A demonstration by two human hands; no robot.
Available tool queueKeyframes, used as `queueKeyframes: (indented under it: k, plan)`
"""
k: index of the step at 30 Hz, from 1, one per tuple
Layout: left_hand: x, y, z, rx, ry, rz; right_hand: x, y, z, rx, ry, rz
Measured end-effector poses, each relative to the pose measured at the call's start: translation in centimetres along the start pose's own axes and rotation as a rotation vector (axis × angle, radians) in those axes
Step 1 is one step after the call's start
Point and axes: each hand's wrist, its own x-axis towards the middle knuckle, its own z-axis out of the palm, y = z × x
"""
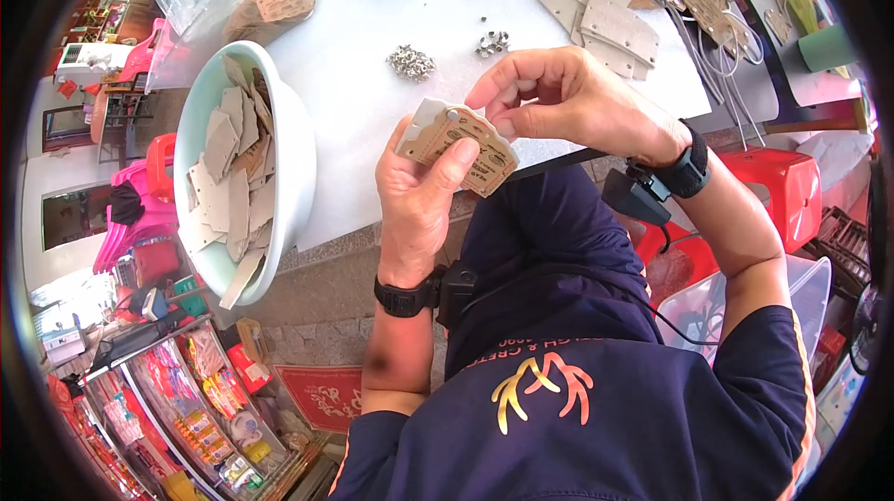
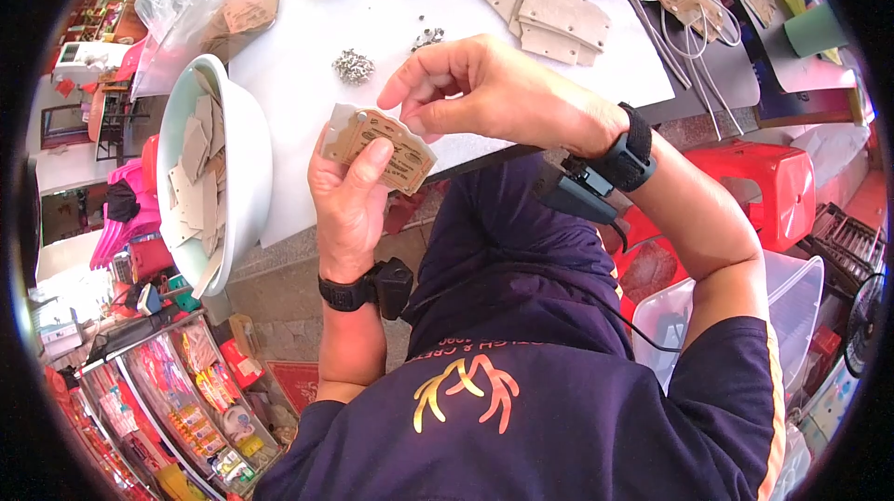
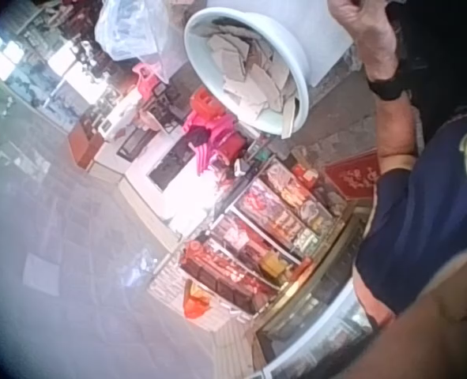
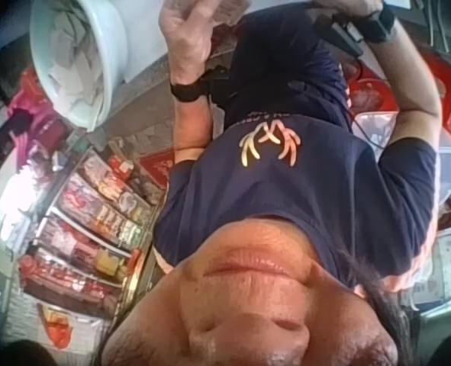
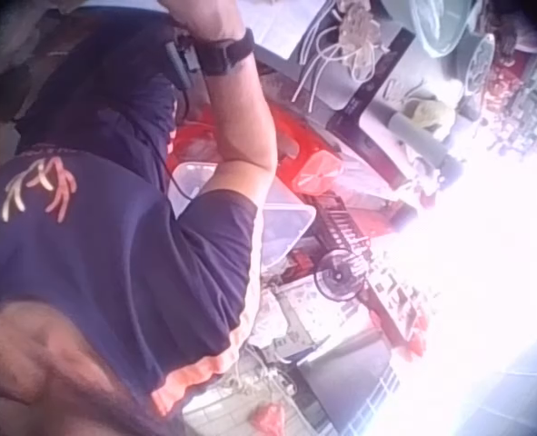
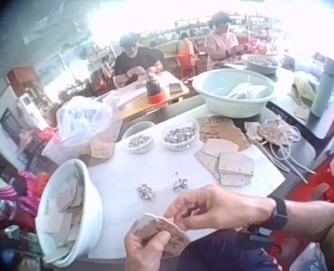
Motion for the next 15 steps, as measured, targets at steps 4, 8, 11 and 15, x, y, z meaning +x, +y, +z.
queueKeyframes:
  k: [4,8,11,15]
  plan:
    - [-0.1,0.0,0.4,-0.025,0.038,0.035,-0.3,-0.2,0.9,-0.050,0.084,-0.055]
    - [-0.2,0.0,1.1,-0.011,0.092,0.052,-0.3,0.1,0.8,-0.077,0.108,-0.021]
    - [-0.2,0.1,1.8,-0.002,0.136,0.051,-0.3,0.4,0.8,0.028,0.112,0.010]
    - [-0.2,0.4,2.2,0.034,0.176,0.078,-0.3,0.5,1.3,0.122,0.145,-0.011]
